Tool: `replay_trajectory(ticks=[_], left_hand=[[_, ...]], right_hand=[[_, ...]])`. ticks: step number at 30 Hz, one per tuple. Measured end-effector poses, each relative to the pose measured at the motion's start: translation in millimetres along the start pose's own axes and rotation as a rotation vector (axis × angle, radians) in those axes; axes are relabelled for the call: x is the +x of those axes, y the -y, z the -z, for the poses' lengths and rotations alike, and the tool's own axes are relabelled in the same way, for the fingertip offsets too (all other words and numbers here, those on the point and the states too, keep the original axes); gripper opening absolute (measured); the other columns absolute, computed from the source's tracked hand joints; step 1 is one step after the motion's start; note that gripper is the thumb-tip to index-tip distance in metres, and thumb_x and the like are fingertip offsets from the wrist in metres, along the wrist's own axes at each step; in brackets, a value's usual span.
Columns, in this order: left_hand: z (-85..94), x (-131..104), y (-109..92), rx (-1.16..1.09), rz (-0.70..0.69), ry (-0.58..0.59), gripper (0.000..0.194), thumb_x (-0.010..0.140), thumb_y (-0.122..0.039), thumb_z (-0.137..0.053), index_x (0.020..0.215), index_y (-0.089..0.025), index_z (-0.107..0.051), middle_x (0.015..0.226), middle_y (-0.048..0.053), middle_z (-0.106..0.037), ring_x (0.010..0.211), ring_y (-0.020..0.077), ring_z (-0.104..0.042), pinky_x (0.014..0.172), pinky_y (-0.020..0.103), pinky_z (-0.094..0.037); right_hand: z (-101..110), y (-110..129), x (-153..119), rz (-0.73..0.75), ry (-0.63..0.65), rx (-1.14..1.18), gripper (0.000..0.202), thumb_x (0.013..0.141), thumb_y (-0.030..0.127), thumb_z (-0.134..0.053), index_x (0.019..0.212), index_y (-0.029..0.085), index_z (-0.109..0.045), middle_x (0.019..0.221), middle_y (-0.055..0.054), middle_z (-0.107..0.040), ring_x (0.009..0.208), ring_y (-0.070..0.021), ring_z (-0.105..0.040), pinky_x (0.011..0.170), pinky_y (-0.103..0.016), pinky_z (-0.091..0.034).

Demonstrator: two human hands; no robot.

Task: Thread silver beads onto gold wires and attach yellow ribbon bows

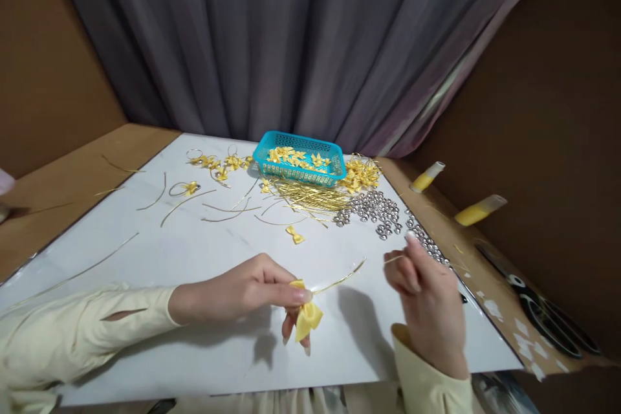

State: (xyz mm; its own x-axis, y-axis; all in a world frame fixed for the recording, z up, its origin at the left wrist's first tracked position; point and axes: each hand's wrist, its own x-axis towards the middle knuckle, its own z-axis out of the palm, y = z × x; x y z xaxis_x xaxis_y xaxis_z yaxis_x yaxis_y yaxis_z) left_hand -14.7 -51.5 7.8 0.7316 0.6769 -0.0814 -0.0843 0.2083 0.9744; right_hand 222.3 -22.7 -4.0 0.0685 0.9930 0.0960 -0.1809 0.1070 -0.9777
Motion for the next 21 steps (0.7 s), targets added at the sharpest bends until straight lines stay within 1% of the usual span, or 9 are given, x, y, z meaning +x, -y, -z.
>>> replay_trajectory(ticks=[3,6,8,11,13,14,16,18,21], left_hand=[[1.0,2.0,-3.4,0.007,0.034,-0.055,0.036,0.091,-0.027,-0.050,0.070,-0.011,-0.072,0.070,0.008,-0.073,0.058,0.0122,-0.059,0.064,0.024,-0.045],[2.5,4.8,-3.9,0.018,0.058,-0.086,0.037,0.090,-0.032,-0.051,0.066,-0.011,-0.071,0.065,0.006,-0.071,0.055,0.0113,-0.054,0.065,0.024,-0.043],[3.7,5.6,-3.5,0.025,0.063,-0.095,0.037,0.089,-0.031,-0.051,0.065,-0.012,-0.072,0.065,0.006,-0.072,0.054,0.0114,-0.053,0.065,0.024,-0.043],[5.3,5.1,-3.4,0.031,0.086,-0.095,0.036,0.088,-0.025,-0.049,0.064,-0.013,-0.073,0.070,0.006,-0.073,0.056,0.0122,-0.055,0.067,0.025,-0.044],[6.0,4.7,-3.1,0.044,0.116,-0.096,0.035,0.087,-0.023,-0.049,0.064,-0.014,-0.073,0.072,0.005,-0.073,0.064,0.0141,-0.059,0.072,0.026,-0.044],[6.3,4.7,-2.5,0.056,0.132,-0.104,0.035,0.087,-0.024,-0.050,0.062,-0.014,-0.073,0.073,0.006,-0.073,0.069,0.0157,-0.062,0.075,0.027,-0.043],[6.6,5.4,0.2,0.089,0.144,-0.138,0.036,0.088,-0.027,-0.052,0.060,-0.014,-0.071,0.073,0.006,-0.072,0.081,0.0187,-0.064,0.080,0.028,-0.043],[6.8,7.0,4.1,0.108,0.143,-0.170,0.037,0.089,-0.031,-0.052,0.062,-0.014,-0.070,0.072,0.006,-0.072,0.082,0.0188,-0.065,0.079,0.027,-0.043],[7.1,9.3,8.6,0.076,0.156,-0.192,0.032,0.090,-0.034,-0.052,0.075,-0.013,-0.069,0.074,0.006,-0.072,0.071,0.0158,-0.065,0.071,0.026,-0.045]], right_hand=[[29.1,9.6,12.0,0.030,-0.113,-0.015,0.053,0.084,0.041,-0.058,0.042,0.019,-0.034,0.043,0.006,-0.020,0.044,-0.0082,-0.018,0.043,-0.026,-0.015],[45.0,11.3,15.7,-0.012,-0.103,-0.110,0.053,0.082,0.042,-0.061,0.042,0.018,-0.037,0.041,0.005,-0.024,0.043,-0.0081,-0.023,0.042,-0.025,-0.018],[48.1,11.1,15.4,-0.016,-0.096,-0.193,0.048,0.081,0.045,-0.061,0.044,0.017,-0.048,0.042,0.002,-0.037,0.043,-0.0088,-0.032,0.041,-0.025,-0.023],[47.8,11.8,14.3,-0.033,-0.051,-0.238,0.044,0.081,0.054,-0.058,0.067,0.014,-0.070,0.051,-0.004,-0.057,0.045,-0.0107,-0.043,0.041,-0.024,-0.030],[47.9,12.5,14.2,-0.069,0.007,-0.164,0.049,0.080,0.059,-0.056,0.082,0.014,-0.075,0.061,-0.007,-0.066,0.042,-0.0095,-0.043,0.038,-0.023,-0.032],[48.3,12.6,14.3,-0.088,0.038,-0.111,0.050,0.078,0.061,-0.057,0.083,0.015,-0.075,0.067,-0.009,-0.069,0.040,-0.0083,-0.043,0.036,-0.022,-0.032],[49.6,12.0,14.4,-0.117,0.082,-0.002,0.047,0.074,0.062,-0.060,0.079,0.018,-0.076,0.075,-0.009,-0.073,0.034,-0.0053,-0.041,0.032,-0.020,-0.030],[51.0,10.8,14.3,-0.150,0.130,0.083,0.045,0.071,0.064,-0.062,0.072,0.021,-0.075,0.066,-0.007,-0.072,0.028,-0.0038,-0.038,0.029,-0.017,-0.026],[53.0,9.3,13.6,-0.182,0.178,0.147,0.044,0.070,0.065,-0.062,0.068,0.023,-0.074,0.048,-0.003,-0.066,0.022,-0.0031,-0.034,0.028,-0.016,-0.026]])
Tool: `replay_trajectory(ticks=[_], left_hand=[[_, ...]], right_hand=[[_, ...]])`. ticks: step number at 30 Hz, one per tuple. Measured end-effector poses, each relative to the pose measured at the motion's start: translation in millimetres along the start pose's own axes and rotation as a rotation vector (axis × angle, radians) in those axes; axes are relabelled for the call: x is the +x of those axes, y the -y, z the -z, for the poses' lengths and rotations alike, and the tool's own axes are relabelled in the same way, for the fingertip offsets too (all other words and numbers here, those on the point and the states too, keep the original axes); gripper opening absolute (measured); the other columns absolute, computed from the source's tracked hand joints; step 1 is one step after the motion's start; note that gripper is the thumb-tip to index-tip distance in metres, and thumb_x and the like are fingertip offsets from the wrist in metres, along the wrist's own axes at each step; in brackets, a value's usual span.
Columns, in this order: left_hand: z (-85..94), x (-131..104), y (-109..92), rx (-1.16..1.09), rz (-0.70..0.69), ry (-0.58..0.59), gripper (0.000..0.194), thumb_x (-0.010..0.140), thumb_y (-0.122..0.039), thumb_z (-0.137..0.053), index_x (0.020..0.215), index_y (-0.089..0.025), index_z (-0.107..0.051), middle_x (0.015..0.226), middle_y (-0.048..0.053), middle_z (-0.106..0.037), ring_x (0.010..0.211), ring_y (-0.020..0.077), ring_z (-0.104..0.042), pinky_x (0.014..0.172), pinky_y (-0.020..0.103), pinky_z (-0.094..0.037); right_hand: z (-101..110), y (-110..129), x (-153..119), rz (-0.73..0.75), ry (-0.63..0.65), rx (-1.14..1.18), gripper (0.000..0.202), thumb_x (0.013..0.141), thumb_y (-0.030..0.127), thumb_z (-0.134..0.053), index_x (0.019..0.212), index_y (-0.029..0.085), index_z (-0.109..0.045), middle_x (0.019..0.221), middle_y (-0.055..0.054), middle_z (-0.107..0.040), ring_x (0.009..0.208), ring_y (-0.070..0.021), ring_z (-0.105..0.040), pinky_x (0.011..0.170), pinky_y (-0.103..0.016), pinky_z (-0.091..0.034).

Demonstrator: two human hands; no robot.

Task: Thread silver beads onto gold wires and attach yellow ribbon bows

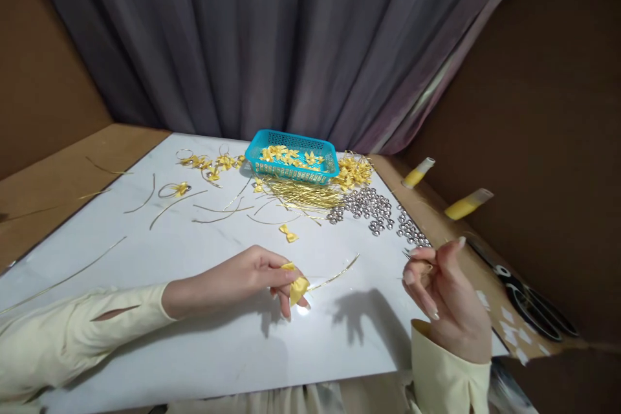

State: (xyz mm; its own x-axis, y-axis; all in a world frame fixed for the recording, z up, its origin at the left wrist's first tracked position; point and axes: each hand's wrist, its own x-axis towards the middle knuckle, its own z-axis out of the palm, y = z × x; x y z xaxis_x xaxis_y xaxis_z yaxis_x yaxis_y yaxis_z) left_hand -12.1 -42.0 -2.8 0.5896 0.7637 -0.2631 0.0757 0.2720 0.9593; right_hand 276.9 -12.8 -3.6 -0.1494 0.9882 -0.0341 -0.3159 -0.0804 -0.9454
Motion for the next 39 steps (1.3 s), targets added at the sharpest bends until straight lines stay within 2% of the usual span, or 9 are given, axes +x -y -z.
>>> replay_trajectory(ticks=[6,16,22,25,28,31,34,36,39], left_hand=[[1.6,-1.3,-5.2,-0.040,-0.001,0.039,0.025,0.091,-0.030,-0.052,0.077,-0.012,-0.065,0.085,0.008,-0.074,0.064,0.0121,-0.064,0.068,0.024,-0.045],[-1.3,0.5,-3.4,-0.043,0.076,0.146,0.026,0.090,-0.034,-0.053,0.080,-0.013,-0.063,0.085,0.009,-0.073,0.066,0.0148,-0.065,0.066,0.026,-0.046],[-0.9,10.7,13.3,0.036,0.104,0.107,0.029,0.088,-0.039,-0.053,0.079,-0.013,-0.061,0.082,0.008,-0.071,0.063,0.0141,-0.062,0.063,0.026,-0.047],[2.7,17.4,15.2,0.099,0.121,0.074,0.032,0.087,-0.041,-0.052,0.078,-0.013,-0.062,0.082,0.008,-0.070,0.065,0.0138,-0.060,0.064,0.025,-0.046],[9.2,29.8,10.4,0.304,0.082,0.005,0.033,0.089,-0.040,-0.048,0.082,-0.013,-0.065,0.080,0.006,-0.069,0.068,0.0141,-0.059,0.065,0.023,-0.045],[17.3,53.8,4.6,0.679,-0.094,-0.030,0.034,0.093,-0.035,-0.039,0.083,-0.014,-0.064,0.084,0.006,-0.069,0.077,0.0168,-0.062,0.069,0.025,-0.046],[22.7,86.6,3.7,0.902,-0.285,-0.067,0.030,0.094,-0.027,-0.036,0.089,-0.014,-0.062,0.113,0.013,-0.065,0.110,0.0246,-0.056,0.092,0.034,-0.042],[23.2,107.4,6.9,0.955,-0.351,-0.071,0.028,0.094,-0.023,-0.034,0.093,-0.013,-0.060,0.133,0.017,-0.052,0.130,0.0279,-0.037,0.105,0.040,-0.029],[20.8,129.5,18.4,1.046,-0.413,-0.058,0.029,0.095,-0.018,-0.030,0.107,-0.009,-0.054,0.143,0.021,-0.039,0.136,0.0276,-0.028,0.108,0.043,-0.023]], right_hand=[[4.3,-0.4,-1.9,-0.010,-0.066,-0.009,0.046,0.074,0.064,-0.059,0.071,0.020,-0.071,0.036,0.004,-0.046,0.024,-0.0013,-0.028,0.028,-0.013,-0.023],[-6.3,-5.8,7.4,-0.010,-0.196,0.176,0.032,0.065,0.047,-0.078,0.079,0.019,-0.072,0.040,0.011,-0.028,0.034,0.0007,-0.005,0.027,-0.008,-0.020],[3.8,-10.7,9.2,-0.107,-0.153,0.171,0.048,0.056,0.025,-0.086,0.101,0.020,-0.071,0.053,0.006,-0.048,0.040,0.0002,-0.031,0.036,-0.007,-0.033],[7.5,-9.2,8.5,-0.159,-0.111,0.051,0.055,0.056,0.019,-0.085,0.108,0.020,-0.068,0.056,0.004,-0.053,0.045,-0.0031,-0.041,0.042,-0.012,-0.040],[8.9,-2.9,13.9,-0.143,-0.066,-0.154,0.036,0.067,0.028,-0.078,0.100,0.016,-0.067,0.061,0.000,-0.062,0.045,-0.0062,-0.047,0.045,-0.018,-0.043],[8.7,5.5,32.1,-0.092,-0.006,-0.449,0.025,0.071,0.038,-0.074,0.073,0.015,-0.063,0.062,-0.005,-0.066,0.044,-0.0092,-0.052,0.044,-0.022,-0.043],[7.9,8.9,62.1,-0.028,0.116,-0.846,0.031,0.073,0.044,-0.067,0.064,0.014,-0.062,0.054,-0.004,-0.062,0.043,-0.0115,-0.054,0.044,-0.024,-0.044],[7.1,6.3,83.6,-0.019,0.181,-0.979,0.026,0.074,0.037,-0.064,0.061,0.014,-0.063,0.049,-0.003,-0.060,0.040,-0.0118,-0.052,0.043,-0.024,-0.043],[4.4,-2.4,108.4,0.002,0.257,-1.099,0.015,0.071,0.015,-0.055,0.059,0.014,-0.064,0.046,-0.001,-0.059,0.042,-0.0125,-0.055,0.050,-0.024,-0.044]])
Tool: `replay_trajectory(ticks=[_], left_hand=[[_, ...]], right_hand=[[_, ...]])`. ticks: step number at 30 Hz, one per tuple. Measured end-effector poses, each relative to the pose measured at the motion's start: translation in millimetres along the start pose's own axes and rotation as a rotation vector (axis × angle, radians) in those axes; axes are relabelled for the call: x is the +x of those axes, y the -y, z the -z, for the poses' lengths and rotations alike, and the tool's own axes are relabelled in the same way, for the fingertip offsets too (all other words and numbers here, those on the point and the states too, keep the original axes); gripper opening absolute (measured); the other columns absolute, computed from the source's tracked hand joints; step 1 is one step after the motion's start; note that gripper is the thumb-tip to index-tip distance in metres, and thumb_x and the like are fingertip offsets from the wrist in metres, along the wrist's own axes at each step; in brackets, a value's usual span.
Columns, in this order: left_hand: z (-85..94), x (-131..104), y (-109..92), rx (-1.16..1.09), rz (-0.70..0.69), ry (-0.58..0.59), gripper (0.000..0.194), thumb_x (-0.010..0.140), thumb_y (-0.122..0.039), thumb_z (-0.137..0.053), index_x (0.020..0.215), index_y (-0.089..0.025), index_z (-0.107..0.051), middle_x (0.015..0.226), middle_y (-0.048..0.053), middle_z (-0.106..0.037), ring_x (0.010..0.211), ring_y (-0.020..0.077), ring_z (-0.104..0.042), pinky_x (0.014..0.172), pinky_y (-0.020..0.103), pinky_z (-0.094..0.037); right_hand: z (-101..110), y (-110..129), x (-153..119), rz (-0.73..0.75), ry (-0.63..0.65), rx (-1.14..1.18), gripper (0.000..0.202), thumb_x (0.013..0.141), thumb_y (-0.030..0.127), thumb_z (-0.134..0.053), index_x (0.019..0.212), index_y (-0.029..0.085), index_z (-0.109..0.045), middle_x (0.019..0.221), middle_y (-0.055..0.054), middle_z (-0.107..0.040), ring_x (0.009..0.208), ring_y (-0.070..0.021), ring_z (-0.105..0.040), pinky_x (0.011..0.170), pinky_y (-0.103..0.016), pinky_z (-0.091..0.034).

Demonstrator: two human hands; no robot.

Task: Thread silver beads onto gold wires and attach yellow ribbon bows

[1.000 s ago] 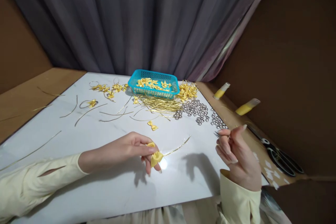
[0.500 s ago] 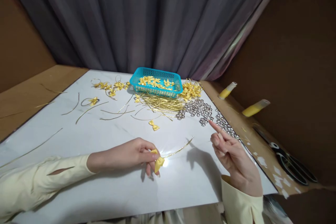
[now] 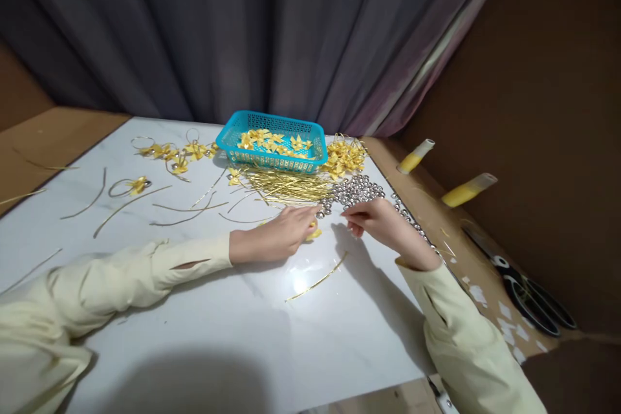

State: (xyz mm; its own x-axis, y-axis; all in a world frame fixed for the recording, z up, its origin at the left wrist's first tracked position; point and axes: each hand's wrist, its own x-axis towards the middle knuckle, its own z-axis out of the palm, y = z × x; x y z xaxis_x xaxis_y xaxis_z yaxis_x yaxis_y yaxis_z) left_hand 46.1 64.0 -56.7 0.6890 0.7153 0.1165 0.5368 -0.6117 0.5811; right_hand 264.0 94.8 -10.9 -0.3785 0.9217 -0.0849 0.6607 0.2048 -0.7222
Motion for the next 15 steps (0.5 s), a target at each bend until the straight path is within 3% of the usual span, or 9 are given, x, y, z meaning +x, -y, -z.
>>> replay_trajectory(ticks=[3,6,15], left_hand=[[-17.1,3.7,10.0,0.145,-0.066,-0.003,0.038,0.094,-0.015,-0.028,0.130,-0.004,-0.035,0.147,0.025,-0.029,0.139,0.0276,-0.023,0.107,0.044,-0.023],[-28.6,1.7,19.0,0.188,-0.081,0.000,0.045,0.095,-0.015,-0.026,0.138,-0.004,-0.020,0.149,0.027,-0.024,0.141,0.0272,-0.018,0.107,0.045,-0.021],[-31.0,3.8,19.1,0.279,-0.121,-0.018,0.045,0.095,-0.014,-0.024,0.139,-0.006,-0.016,0.145,0.026,-0.032,0.138,0.0264,-0.026,0.107,0.044,-0.021]], right_hand=[[-7.8,-2.0,12.9,0.047,0.036,-0.121,0.021,0.064,0.002,-0.047,0.055,0.014,-0.062,0.046,0.000,-0.060,0.045,-0.0122,-0.056,0.055,-0.023,-0.043],[-15.1,-1.3,15.6,0.071,0.048,-0.229,0.022,0.058,-0.001,-0.044,0.053,0.015,-0.058,0.044,0.000,-0.057,0.045,-0.0120,-0.053,0.053,-0.022,-0.037],[-31.8,-4.1,19.5,0.118,-0.028,-0.445,0.021,0.054,0.001,-0.042,0.050,0.013,-0.058,0.047,-0.002,-0.055,0.048,-0.0101,-0.039,0.053,-0.025,-0.027]])
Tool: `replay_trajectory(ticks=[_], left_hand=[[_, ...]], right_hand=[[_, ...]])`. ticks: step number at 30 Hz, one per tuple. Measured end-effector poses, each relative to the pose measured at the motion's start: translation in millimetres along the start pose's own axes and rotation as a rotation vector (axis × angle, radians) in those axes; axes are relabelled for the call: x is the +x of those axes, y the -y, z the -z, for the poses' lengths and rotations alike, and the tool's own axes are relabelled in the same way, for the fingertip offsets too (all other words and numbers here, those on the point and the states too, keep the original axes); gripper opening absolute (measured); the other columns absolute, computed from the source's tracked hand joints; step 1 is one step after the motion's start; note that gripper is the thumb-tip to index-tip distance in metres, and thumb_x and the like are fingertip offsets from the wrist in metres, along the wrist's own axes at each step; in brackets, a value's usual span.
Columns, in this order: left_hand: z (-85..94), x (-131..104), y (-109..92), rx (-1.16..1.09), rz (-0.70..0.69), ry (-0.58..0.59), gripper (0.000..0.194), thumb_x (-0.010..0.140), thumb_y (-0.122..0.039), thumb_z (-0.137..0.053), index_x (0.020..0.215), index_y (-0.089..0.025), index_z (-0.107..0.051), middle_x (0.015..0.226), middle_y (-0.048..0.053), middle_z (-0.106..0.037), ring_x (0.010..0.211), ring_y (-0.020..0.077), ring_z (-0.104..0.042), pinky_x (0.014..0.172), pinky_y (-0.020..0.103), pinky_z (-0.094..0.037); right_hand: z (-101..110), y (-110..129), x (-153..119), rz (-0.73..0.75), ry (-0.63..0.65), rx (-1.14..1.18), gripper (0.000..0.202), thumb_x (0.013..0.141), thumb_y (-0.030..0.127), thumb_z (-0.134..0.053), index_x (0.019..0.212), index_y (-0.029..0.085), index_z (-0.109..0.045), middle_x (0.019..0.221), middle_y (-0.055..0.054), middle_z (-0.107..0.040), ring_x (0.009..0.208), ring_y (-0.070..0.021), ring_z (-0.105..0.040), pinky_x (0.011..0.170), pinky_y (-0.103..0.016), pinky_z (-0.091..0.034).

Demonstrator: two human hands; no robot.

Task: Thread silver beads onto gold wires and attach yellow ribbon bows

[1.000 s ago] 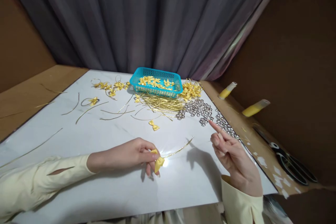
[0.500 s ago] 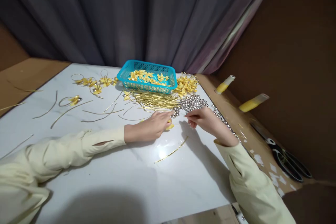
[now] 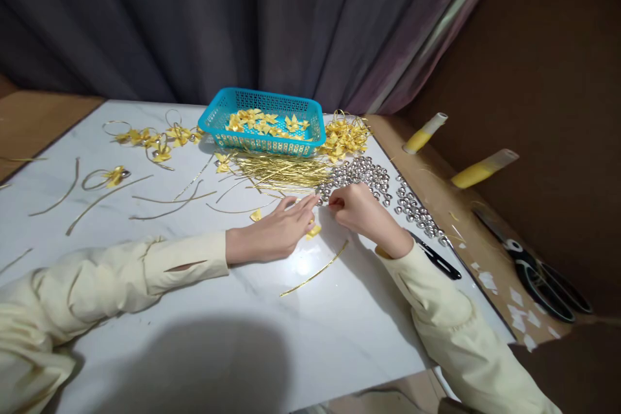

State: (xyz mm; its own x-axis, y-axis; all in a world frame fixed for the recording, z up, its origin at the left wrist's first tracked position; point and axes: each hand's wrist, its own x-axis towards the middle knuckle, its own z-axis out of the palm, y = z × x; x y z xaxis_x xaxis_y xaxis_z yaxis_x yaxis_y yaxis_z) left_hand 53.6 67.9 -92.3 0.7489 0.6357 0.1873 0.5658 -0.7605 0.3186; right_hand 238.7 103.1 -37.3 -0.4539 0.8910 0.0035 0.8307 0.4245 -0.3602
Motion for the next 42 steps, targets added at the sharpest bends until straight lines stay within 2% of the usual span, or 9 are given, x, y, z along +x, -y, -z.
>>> replay_trajectory(ticks=[6,11,16,22,29,36,42], left_hand=[[-0.6,-0.5,-0.3,-0.030,-0.001,-0.015,0.043,0.095,-0.014,-0.024,0.137,-0.006,-0.020,0.140,0.026,-0.039,0.135,0.0292,-0.032,0.106,0.046,-0.020],[1.4,0.5,-1.0,0.006,-0.001,-0.002,0.040,0.096,-0.015,-0.023,0.135,-0.006,-0.023,0.144,0.027,-0.033,0.138,0.0290,-0.028,0.106,0.046,-0.019],[5.0,11.9,-0.3,0.091,0.011,0.032,0.038,0.095,-0.014,-0.022,0.131,-0.003,-0.029,0.145,0.028,-0.031,0.140,0.0279,-0.022,0.106,0.047,-0.018],[2.8,25.2,-0.9,0.108,-0.025,0.042,0.035,0.094,-0.012,-0.023,0.123,-0.004,-0.039,0.144,0.028,-0.034,0.138,0.0280,-0.026,0.106,0.049,-0.016],[2.7,14.3,-7.9,0.186,-0.080,0.011,0.036,0.092,-0.009,-0.025,0.126,-0.005,-0.038,0.141,0.025,-0.042,0.134,0.0259,-0.035,0.106,0.047,-0.018],[5.7,12.5,-11.7,0.265,-0.132,0.034,0.035,0.089,-0.004,-0.026,0.117,-0.005,-0.047,0.138,0.025,-0.045,0.134,0.0270,-0.036,0.106,0.049,-0.017],[8.2,13.3,-12.6,0.281,-0.132,0.041,0.037,0.087,-0.002,-0.027,0.118,-0.005,-0.047,0.137,0.024,-0.047,0.133,0.0267,-0.038,0.107,0.049,-0.017]], right_hand=[[-1.4,1.1,-0.4,0.001,-0.017,-0.040,0.021,0.056,0.002,-0.043,0.052,0.011,-0.061,0.050,-0.004,-0.056,0.049,-0.0098,-0.038,0.052,-0.026,-0.026],[6.8,-5.3,-1.4,-0.038,-0.065,-0.048,0.021,0.057,0.002,-0.045,0.054,0.011,-0.064,0.047,-0.003,-0.054,0.049,-0.0101,-0.039,0.052,-0.024,-0.028],[9.8,-15.5,2.4,-0.079,-0.088,-0.034,0.024,0.059,0.002,-0.045,0.057,0.010,-0.067,0.050,-0.005,-0.060,0.051,-0.0127,-0.048,0.053,-0.023,-0.033],[10.0,-19.2,4.4,-0.090,-0.077,0.006,0.025,0.061,0.003,-0.047,0.063,0.010,-0.071,0.053,-0.006,-0.065,0.055,-0.0153,-0.057,0.055,-0.023,-0.039],[15.1,-24.6,2.7,-0.107,-0.043,0.046,0.023,0.061,0.002,-0.049,0.059,0.011,-0.070,0.046,-0.004,-0.062,0.051,-0.0142,-0.057,0.053,-0.022,-0.040],[19.1,-20.0,2.1,-0.113,-0.002,0.085,0.021,0.062,0.002,-0.052,0.060,0.010,-0.071,0.044,-0.003,-0.062,0.050,-0.0139,-0.057,0.056,-0.021,-0.042],[19.5,-17.9,1.8,-0.104,0.006,0.098,0.023,0.062,0.001,-0.051,0.063,0.010,-0.072,0.044,-0.003,-0.062,0.053,-0.0146,-0.058,0.058,-0.021,-0.042]])
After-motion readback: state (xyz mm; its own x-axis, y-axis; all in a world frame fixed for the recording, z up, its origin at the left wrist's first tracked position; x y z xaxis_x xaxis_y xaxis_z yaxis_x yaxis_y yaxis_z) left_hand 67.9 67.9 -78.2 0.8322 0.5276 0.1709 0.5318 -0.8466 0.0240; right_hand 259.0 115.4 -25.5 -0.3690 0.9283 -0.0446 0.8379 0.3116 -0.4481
